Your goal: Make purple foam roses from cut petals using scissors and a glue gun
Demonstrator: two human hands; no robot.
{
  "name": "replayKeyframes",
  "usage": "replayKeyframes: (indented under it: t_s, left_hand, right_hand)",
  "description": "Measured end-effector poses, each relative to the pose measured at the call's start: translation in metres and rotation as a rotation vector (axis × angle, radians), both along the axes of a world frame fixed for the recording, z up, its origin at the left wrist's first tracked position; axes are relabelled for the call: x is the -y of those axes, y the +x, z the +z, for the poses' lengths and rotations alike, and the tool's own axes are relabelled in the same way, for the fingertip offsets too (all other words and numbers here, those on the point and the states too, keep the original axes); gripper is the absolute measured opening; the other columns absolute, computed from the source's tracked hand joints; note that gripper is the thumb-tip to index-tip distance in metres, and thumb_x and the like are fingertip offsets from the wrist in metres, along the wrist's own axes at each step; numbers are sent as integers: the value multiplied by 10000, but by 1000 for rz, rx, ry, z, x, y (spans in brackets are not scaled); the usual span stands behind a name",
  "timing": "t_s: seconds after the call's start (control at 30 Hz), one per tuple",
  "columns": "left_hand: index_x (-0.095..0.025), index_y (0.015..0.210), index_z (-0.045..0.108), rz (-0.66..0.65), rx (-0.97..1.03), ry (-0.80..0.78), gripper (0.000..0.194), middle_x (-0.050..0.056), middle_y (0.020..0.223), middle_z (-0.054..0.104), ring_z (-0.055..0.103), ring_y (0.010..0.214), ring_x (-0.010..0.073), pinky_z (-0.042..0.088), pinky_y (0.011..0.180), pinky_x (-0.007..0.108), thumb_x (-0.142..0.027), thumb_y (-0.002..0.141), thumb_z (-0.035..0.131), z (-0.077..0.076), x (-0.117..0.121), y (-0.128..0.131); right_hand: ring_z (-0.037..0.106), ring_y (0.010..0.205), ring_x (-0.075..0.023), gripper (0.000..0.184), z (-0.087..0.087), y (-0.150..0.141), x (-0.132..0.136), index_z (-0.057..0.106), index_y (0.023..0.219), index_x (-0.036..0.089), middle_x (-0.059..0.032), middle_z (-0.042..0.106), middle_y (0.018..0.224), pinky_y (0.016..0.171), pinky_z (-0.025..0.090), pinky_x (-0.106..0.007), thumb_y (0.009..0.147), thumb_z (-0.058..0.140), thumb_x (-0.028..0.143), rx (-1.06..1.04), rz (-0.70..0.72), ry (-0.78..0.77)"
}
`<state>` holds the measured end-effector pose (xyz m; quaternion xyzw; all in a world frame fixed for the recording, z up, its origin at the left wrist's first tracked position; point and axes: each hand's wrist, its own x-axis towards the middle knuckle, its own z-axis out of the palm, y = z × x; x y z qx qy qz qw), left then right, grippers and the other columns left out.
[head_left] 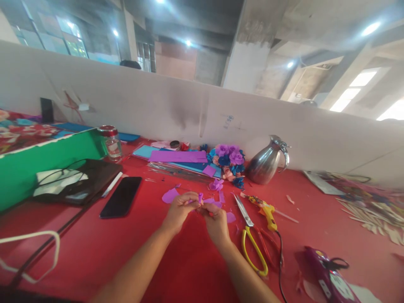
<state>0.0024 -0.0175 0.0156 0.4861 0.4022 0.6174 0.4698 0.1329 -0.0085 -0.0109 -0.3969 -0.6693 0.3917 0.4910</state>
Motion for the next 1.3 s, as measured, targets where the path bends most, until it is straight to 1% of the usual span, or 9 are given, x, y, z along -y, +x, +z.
replayKeyframes:
  t_s: [0.23, 0.4, 0.47, 0.63, 0.73, 0.83, 0.93, 1.03, 1.3]
  left_hand:
    - [-191, 564, 677, 7, -73, 63, 98, 38, 687, 617, 562, 706, 181, 459, 651, 280, -220, 655, 701, -1, 1, -2]
    - [-208, 595, 702, 29, -151, 130, 93, 43, 693, 649, 592, 735, 200, 482, 680, 304, -257, 672, 710, 0, 2, -2]
    - [-213, 594, 706, 40, -174, 145, 103, 43, 687, 654, 593, 738, 202, 482, 695, 313, -266, 683, 707, 1, 2, 0]
    - [-211, 592, 702, 114, -158, 105, 83, 32, 694, 657, 587, 742, 197, 466, 735, 322, -264, 653, 723, 2, -1, -1]
    - [-202, 655, 692, 314, -14, 22, 119, 21, 726, 653, 576, 749, 181, 453, 738, 311, -315, 647, 727, -1, -9, -13]
    - [-210, 755, 665, 435, 154, 20, 163, 2, 761, 653, 578, 766, 150, 443, 766, 291, -360, 699, 697, -4, -17, -30]
    - [-207, 769, 622, 434, 195, 57, 183, -7, 751, 636, 580, 755, 136, 445, 789, 294, -364, 715, 696, -6, -21, -39]
    - [-203, 774, 605, 399, 94, 68, 189, -9, 730, 604, 553, 726, 127, 439, 749, 271, -373, 734, 677, -8, -21, -38]
    - [-212, 796, 567, 237, 61, 13, 83, -31, 695, 496, 435, 603, 92, 354, 572, 212, -290, 778, 592, -12, -24, -34]
  right_hand:
    - [582, 651, -168, 173, -2, 0, 0, 683, 671, 199, -13, 658, 660, 644, 478, -269, 742, 525, 206, -23, 10, 21]
    - [455, 524, -118, 250, 6, 1, 1, 546, 522, 182, 27, 500, 506, 510, 370, -213, 756, 529, 268, 69, -55, 66]
    - [454, 520, -116, 260, 8, 1, 2, 536, 521, 183, 30, 499, 504, 502, 352, -211, 764, 536, 274, 111, -83, 86]
    - [594, 713, -177, 138, 10, 3, 1, 672, 793, 209, -17, 684, 765, 671, 451, -276, 765, 540, 178, 217, -139, 108]
    - [598, 912, -217, 310, 9, 9, -3, 667, 984, 228, -46, 696, 966, 816, 451, -343, 736, 531, 101, 318, -182, 124]
    - [581, 968, -236, 296, 5, 15, -8, 674, 992, 218, -65, 692, 986, 864, 430, -375, 758, 535, 103, 450, -202, 146]
    - [559, 1006, -263, 324, -1, 15, -9, 663, 1079, 233, -85, 681, 1041, 882, 408, -407, 785, 563, 141, 595, -174, 188]
    - [505, 1071, -321, 360, -7, 10, -6, 645, 1134, 279, -93, 637, 1159, 863, 387, -456, 781, 623, 212, 727, -162, 232]
    - [491, 1031, -306, 173, -4, 9, -7, 722, 852, 243, -86, 667, 1035, 829, 364, -444, 786, 602, 137, 751, -168, 234]
